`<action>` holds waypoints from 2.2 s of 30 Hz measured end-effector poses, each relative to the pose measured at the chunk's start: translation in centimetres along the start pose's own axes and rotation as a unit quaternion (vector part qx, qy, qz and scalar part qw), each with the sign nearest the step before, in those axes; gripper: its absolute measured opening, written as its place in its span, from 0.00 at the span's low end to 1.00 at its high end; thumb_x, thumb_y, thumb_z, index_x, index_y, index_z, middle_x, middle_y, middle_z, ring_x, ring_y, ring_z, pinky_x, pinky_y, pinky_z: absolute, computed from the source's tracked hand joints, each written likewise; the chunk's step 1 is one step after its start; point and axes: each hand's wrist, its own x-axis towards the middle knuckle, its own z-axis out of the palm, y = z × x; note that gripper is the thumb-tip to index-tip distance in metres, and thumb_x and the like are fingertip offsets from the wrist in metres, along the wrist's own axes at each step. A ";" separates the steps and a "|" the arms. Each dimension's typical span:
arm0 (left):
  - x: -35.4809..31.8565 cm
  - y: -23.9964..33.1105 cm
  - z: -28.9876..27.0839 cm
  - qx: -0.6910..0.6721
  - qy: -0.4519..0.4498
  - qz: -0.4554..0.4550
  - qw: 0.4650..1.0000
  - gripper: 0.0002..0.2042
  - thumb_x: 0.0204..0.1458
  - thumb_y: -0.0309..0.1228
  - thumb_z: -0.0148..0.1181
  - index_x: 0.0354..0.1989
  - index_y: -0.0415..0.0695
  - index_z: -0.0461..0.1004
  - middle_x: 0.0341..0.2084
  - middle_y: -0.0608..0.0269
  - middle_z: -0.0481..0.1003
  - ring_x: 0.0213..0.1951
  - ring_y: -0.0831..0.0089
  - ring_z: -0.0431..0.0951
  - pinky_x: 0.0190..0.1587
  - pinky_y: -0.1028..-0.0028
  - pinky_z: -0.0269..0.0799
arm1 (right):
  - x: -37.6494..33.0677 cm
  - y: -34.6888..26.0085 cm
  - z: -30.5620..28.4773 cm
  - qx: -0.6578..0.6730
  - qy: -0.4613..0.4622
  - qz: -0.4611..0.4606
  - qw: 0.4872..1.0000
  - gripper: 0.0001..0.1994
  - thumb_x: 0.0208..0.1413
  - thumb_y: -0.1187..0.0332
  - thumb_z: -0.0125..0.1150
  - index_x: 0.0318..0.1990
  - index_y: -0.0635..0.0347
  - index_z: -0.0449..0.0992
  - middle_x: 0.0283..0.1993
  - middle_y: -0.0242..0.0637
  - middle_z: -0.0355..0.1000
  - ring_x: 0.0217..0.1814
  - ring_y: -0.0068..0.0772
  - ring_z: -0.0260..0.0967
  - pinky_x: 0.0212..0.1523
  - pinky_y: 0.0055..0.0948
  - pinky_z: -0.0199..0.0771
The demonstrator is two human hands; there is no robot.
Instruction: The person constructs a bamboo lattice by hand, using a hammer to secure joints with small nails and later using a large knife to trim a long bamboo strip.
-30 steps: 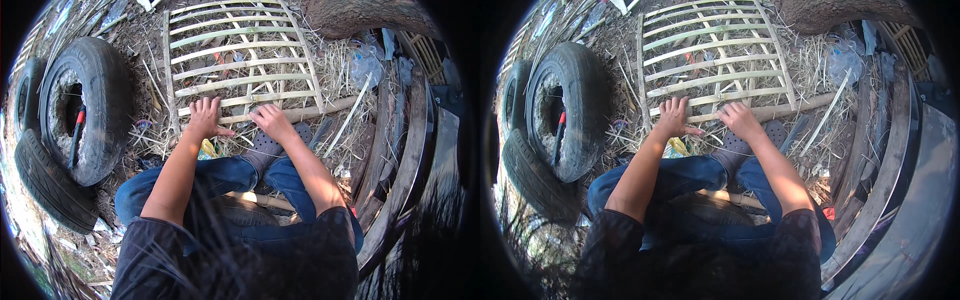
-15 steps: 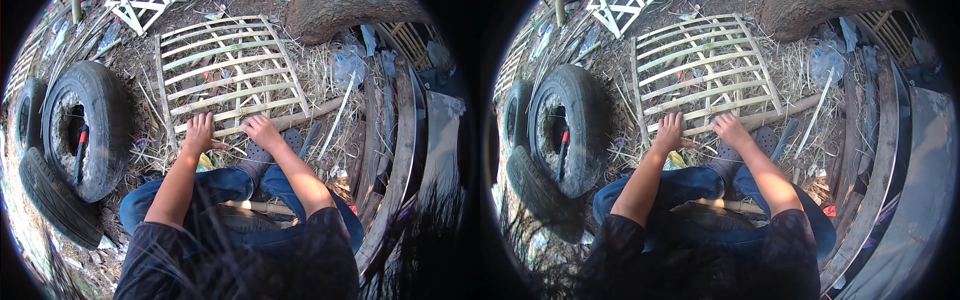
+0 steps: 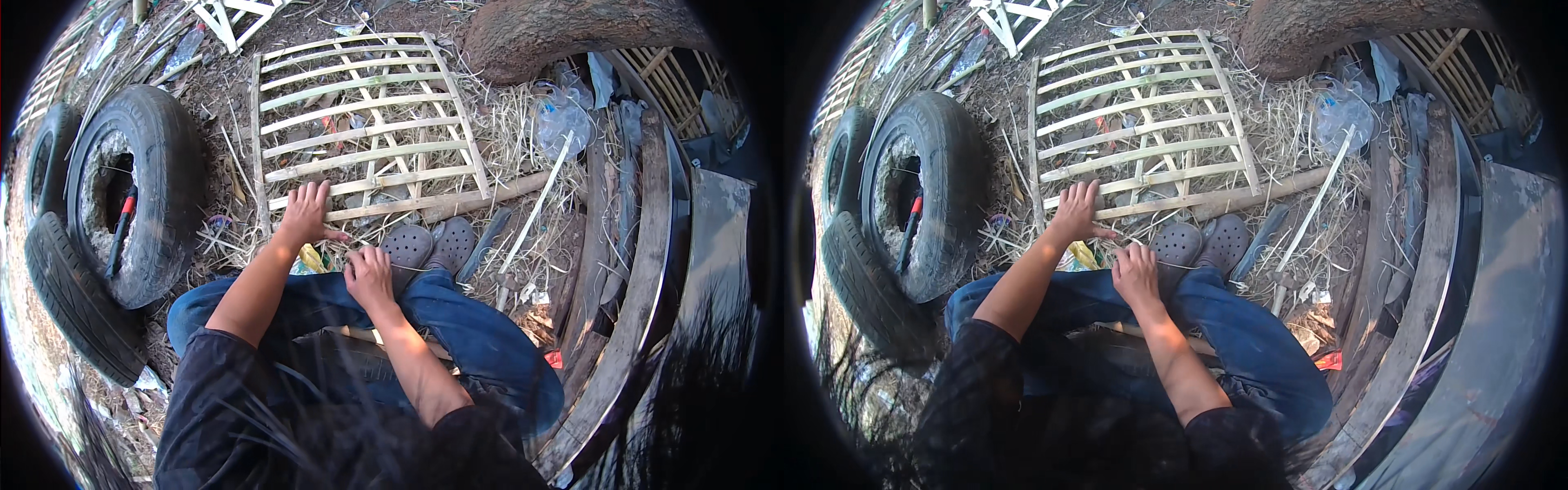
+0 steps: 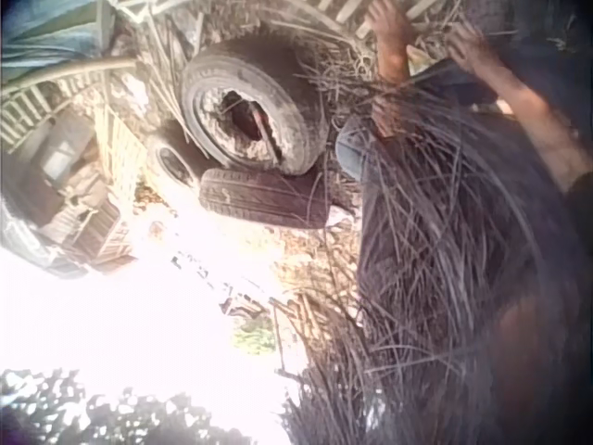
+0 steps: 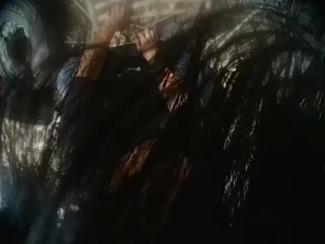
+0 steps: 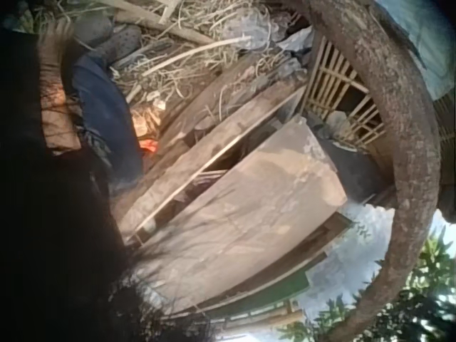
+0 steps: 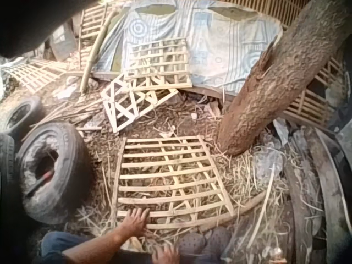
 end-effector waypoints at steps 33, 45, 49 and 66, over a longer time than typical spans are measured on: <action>1.2 -4.3 -9.9 -0.114 0.047 -0.176 0.977 0.50 0.42 0.71 0.54 0.66 0.41 0.55 0.58 0.38 0.64 0.60 0.46 0.66 0.60 0.51 0.59 | -0.9 -0.4 -3.3 0.010 -0.031 0.001 0.999 0.07 0.45 0.70 0.62 0.34 0.57 0.77 0.36 0.38 0.70 0.44 0.43 0.66 0.47 0.41 0.65; -16.1 -14.2 -22.2 -0.287 0.324 -0.115 0.894 0.21 0.51 0.33 0.64 0.53 0.40 0.68 0.39 0.60 0.74 0.42 0.70 0.74 0.48 0.70 0.66 | 6.3 -7.8 2.2 0.123 -0.175 -0.054 0.975 0.07 0.49 0.70 0.59 0.36 0.58 0.75 0.37 0.43 0.73 0.44 0.47 0.72 0.46 0.42 0.73; -18.6 -21.5 -14.6 -0.156 0.297 -0.109 0.935 0.21 0.49 0.32 0.64 0.50 0.39 0.67 0.31 0.57 0.68 0.37 0.63 0.68 0.44 0.68 0.65 | 11.6 -12.7 8.9 0.111 -0.190 -0.165 0.962 0.06 0.50 0.72 0.57 0.35 0.60 0.76 0.35 0.46 0.74 0.37 0.47 0.77 0.37 0.42 0.77; -18.1 -23.8 -12.2 -0.155 0.292 -0.084 0.940 0.29 0.41 0.51 0.67 0.42 0.41 0.66 0.25 0.59 0.63 0.30 0.61 0.63 0.35 0.64 0.62 | 16.0 -17.2 21.6 -0.201 -0.279 -0.248 0.906 0.06 0.49 0.72 0.56 0.32 0.56 0.80 0.28 0.36 0.77 0.31 0.32 0.78 0.25 0.30 0.77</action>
